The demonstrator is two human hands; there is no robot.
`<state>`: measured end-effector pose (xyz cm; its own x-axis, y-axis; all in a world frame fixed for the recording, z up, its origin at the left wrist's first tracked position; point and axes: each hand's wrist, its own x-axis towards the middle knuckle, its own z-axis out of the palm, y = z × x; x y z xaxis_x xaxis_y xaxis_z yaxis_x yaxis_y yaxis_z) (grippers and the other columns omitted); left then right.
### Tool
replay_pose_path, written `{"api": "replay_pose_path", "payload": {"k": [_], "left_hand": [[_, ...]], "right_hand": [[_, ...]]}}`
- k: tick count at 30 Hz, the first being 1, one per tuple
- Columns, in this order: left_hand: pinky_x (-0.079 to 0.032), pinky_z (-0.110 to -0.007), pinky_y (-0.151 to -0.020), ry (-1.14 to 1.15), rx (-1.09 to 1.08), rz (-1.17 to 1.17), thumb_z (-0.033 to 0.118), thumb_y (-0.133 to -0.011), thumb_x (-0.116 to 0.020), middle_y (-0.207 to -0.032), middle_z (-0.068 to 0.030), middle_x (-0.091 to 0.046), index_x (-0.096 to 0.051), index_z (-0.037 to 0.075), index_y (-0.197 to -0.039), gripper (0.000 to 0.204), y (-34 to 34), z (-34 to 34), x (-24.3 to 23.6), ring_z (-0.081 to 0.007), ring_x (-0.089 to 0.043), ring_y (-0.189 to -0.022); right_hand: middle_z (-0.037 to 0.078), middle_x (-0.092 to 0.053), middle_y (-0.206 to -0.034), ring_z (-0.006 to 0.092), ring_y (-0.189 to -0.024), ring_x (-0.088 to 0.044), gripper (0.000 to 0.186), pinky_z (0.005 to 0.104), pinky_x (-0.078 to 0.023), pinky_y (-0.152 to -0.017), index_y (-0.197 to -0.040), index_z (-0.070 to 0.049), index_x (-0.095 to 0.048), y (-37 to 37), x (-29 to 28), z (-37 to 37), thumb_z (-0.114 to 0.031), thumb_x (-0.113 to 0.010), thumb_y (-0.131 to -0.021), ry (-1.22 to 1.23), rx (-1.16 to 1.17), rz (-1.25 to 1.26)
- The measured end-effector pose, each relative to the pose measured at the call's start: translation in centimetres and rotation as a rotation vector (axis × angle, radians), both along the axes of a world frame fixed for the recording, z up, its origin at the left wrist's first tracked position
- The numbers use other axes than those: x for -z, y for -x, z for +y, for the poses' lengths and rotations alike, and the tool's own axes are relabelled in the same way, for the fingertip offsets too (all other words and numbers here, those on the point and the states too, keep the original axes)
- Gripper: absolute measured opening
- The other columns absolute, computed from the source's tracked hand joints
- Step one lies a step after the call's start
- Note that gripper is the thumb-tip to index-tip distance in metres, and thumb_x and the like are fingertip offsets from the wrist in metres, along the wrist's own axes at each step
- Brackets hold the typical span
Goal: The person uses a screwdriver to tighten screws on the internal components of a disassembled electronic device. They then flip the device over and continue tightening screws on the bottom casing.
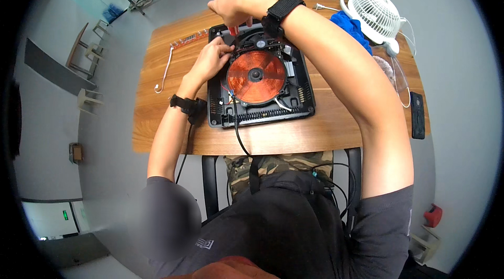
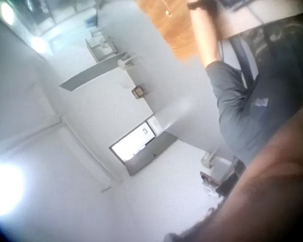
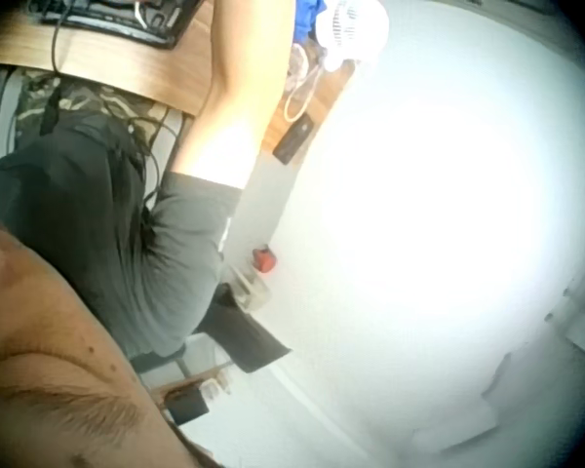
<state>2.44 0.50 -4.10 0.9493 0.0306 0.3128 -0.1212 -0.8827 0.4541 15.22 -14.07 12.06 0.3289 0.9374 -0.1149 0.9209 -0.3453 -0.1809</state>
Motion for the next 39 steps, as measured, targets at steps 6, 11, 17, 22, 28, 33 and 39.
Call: {"api": "replay_pose_path", "payload": {"k": [6, 11, 17, 22, 28, 33, 39], "left_hand": [[-0.052, -0.042, -0.086, 0.001, 0.005, 0.017, 0.004, -0.088, -0.068, -0.099, -0.0152, -0.061, -0.074, 0.001, -0.110, 0.023, 0.3, -0.5, -0.2, -0.0347, -0.064, -0.095], [-0.052, -0.041, -0.085, 0.041, -0.036, 0.054, 0.003, -0.088, -0.069, -0.099, -0.0151, -0.061, -0.074, 0.001, -0.110, 0.023, 0.2, -0.2, -0.1, -0.0347, -0.064, -0.095], [-0.053, -0.040, -0.082, -0.049, 0.005, -0.023, 0.002, -0.088, -0.069, -0.098, -0.0156, -0.061, -0.074, 0.001, -0.111, 0.024, -0.2, 0.0, 0.4, -0.0334, -0.066, -0.090], [-0.052, -0.042, -0.086, -0.006, -0.012, 0.013, 0.004, -0.088, -0.069, -0.099, -0.0156, -0.061, -0.075, 0.001, -0.110, 0.023, 0.0, -0.5, 0.0, -0.0359, -0.064, -0.096], [-0.052, -0.041, -0.079, -0.027, -0.019, -0.004, 0.004, -0.088, -0.070, -0.096, -0.0159, -0.060, -0.074, 0.000, -0.110, 0.022, 0.0, -0.3, 0.1, -0.0320, -0.066, -0.086], [-0.053, -0.041, -0.081, -0.045, 0.005, -0.030, 0.003, -0.088, -0.070, -0.098, -0.0159, -0.061, -0.074, 0.001, -0.111, 0.024, 0.1, -0.3, 0.2, -0.0326, -0.066, -0.088], [-0.053, -0.042, -0.086, -0.031, -0.023, 0.011, 0.005, -0.089, -0.068, -0.099, -0.0155, -0.061, -0.074, 0.001, -0.110, 0.022, 0.3, -0.8, -0.5, -0.0354, -0.064, -0.095]], "right_hand": [[0.022, -0.074, -0.091, 0.0360, -0.079, -0.074, 0.039, 0.0434, -0.060, -0.062, -0.094, 0.002, -0.073, 1.8, -1.5, -1.3, -0.033, -0.056, -0.101, -0.009, 0.114, -0.174], [0.022, -0.074, -0.095, 0.0386, -0.093, -0.072, 0.049, 0.0465, -0.057, -0.087, -0.099, -0.003, -0.076, 0.3, -0.1, -0.9, -0.047, -0.055, -0.101, -0.014, 0.071, -0.291], [0.018, -0.070, -0.106, 0.0304, -0.086, -0.074, 0.042, 0.0353, -0.064, -0.063, -0.119, 0.004, -0.053, -0.4, -0.9, -1.4, -0.018, -0.073, -0.089, 0.005, 0.014, -0.058], [0.018, -0.074, -0.091, 0.0335, -0.080, -0.074, 0.031, 0.0386, -0.063, -0.065, -0.108, 0.003, -0.065, -0.2, -0.3, 0.1, -0.026, -0.063, -0.098, 0.056, 0.097, 0.013], [0.019, -0.075, -0.097, 0.0361, -0.093, -0.072, 0.043, 0.0445, -0.057, -0.082, -0.107, -0.003, -0.075, 1.8, -0.3, 0.2, -0.042, -0.061, -0.098, -0.083, -0.012, -0.360], [0.018, -0.074, -0.106, 0.0337, -0.078, -0.074, 0.063, 0.0448, -0.059, -0.066, -0.154, -0.008, -0.031, 2.8, -2.8, -1.3, -0.020, -0.057, -0.098, 0.194, 0.117, -0.318], [0.016, -0.075, -0.105, 0.0309, -0.093, -0.074, 0.044, 0.0426, -0.059, -0.081, -0.129, -0.008, -0.064, 0.8, -1.3, -0.9, -0.032, -0.068, -0.093, 0.045, 0.130, -0.132]]}}
